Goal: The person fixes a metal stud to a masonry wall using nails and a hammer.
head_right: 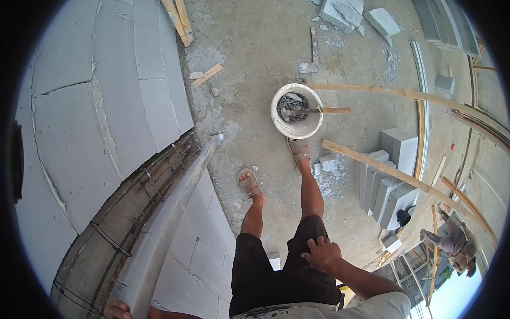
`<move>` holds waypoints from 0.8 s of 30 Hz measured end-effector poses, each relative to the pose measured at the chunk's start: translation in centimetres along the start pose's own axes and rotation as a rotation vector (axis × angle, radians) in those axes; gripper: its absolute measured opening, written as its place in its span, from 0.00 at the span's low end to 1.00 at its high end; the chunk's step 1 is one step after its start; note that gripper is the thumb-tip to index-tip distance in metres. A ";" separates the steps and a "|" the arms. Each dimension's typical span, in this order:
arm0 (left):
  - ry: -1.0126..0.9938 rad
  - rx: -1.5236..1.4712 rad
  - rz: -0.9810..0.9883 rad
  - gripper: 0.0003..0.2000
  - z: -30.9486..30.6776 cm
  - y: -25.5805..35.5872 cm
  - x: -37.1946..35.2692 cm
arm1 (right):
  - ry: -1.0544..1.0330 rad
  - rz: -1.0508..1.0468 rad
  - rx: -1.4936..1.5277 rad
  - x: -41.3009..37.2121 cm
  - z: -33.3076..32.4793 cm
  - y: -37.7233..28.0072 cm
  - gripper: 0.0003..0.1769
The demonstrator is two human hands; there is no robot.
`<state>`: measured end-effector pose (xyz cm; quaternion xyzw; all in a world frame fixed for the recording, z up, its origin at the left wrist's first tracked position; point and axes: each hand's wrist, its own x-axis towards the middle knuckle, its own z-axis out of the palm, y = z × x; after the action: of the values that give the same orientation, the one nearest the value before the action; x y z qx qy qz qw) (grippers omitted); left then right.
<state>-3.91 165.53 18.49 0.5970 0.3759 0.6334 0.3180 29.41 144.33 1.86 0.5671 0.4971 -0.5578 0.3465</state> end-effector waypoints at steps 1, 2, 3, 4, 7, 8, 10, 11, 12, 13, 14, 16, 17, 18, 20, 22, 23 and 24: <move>0.055 -0.014 0.035 0.26 0.8 -0.2 0.1 | -0.002 -0.037 -0.023 0.2 1.2 1.2 0.24; 0.069 0.009 -0.013 0.26 1.0 0.3 -0.1 | -0.029 -0.009 0.024 0.5 2.1 2.6 0.23; 0.092 0.054 -0.002 0.26 1.7 0.0 -0.4 | -0.056 0.023 0.061 1.4 1.8 4.4 0.22; 0.123 0.034 -0.003 0.27 2.5 -0.3 -0.4 | -0.085 -0.003 0.035 1.8 0.2 5.5 0.22; 0.190 0.091 0.013 0.26 3.0 0.3 0.0 | -0.273 0.025 0.099 0.3 -4.6 7.3 0.20; 0.118 0.153 -0.105 0.24 0.6 2.4 -0.2 | -0.478 -0.116 0.051 -1.1 -6.3 7.3 0.20; -0.027 0.249 -0.368 0.19 -2.2 4.0 -1.1 | -0.691 -0.215 0.010 -2.2 -6.2 8.5 0.20; -0.009 0.222 -0.378 0.19 -2.7 2.5 -3.0 | -0.772 -0.316 -0.030 -1.7 -4.8 9.7 0.20; 0.047 0.183 -0.430 0.19 -2.2 1.1 -4.9 | -0.859 -0.424 -0.078 -1.0 -4.4 10.7 0.20; 0.099 0.153 -0.480 0.19 -1.6 -0.5 -7.0 | -0.883 -0.439 -0.104 0.7 -7.2 10.1 0.20; 0.144 0.126 -0.527 0.19 -1.2 -2.4 -9.1 | -0.905 -0.462 -0.125 3.2 -10.5 9.4 0.21; 0.215 0.069 -0.624 0.20 -0.7 -7.0 -13.6 | -0.487 -0.533 0.434 9.6 -11.3 12.4 0.14; 0.251 0.042 -0.676 0.20 -0.5 -9.4 -16.3 | -0.198 -0.362 0.585 13.1 -14.3 11.2 0.09; 0.290 0.018 -0.728 0.20 -0.2 -11.8 -19.2 | 0.269 -0.504 0.561 17.8 -15.4 11.4 0.07; 0.368 -0.027 -0.829 0.20 0.5 -16.6 -25.1 | 0.685 -0.513 0.322 28.1 -18.5 12.2 0.07; 0.440 -0.068 -0.940 0.21 1.1 -20.7 -31.1 | 0.774 -0.388 0.233 38.6 -20.2 13.6 0.09; 0.476 -0.097 -0.987 0.22 1.7 -23.2 -33.8 | 0.618 -0.250 0.168 42.5 -20.8 13.7 0.10; 0.511 -0.130 -1.025 0.22 2.8 -26.3 -35.9 | 0.469 -0.116 0.102 45.3 -21.7 13.0 0.12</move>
<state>0.73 148.76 -22.54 0.1458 0.6425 0.5441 0.5195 42.78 169.49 -41.55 0.6684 0.5667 -0.4543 0.1602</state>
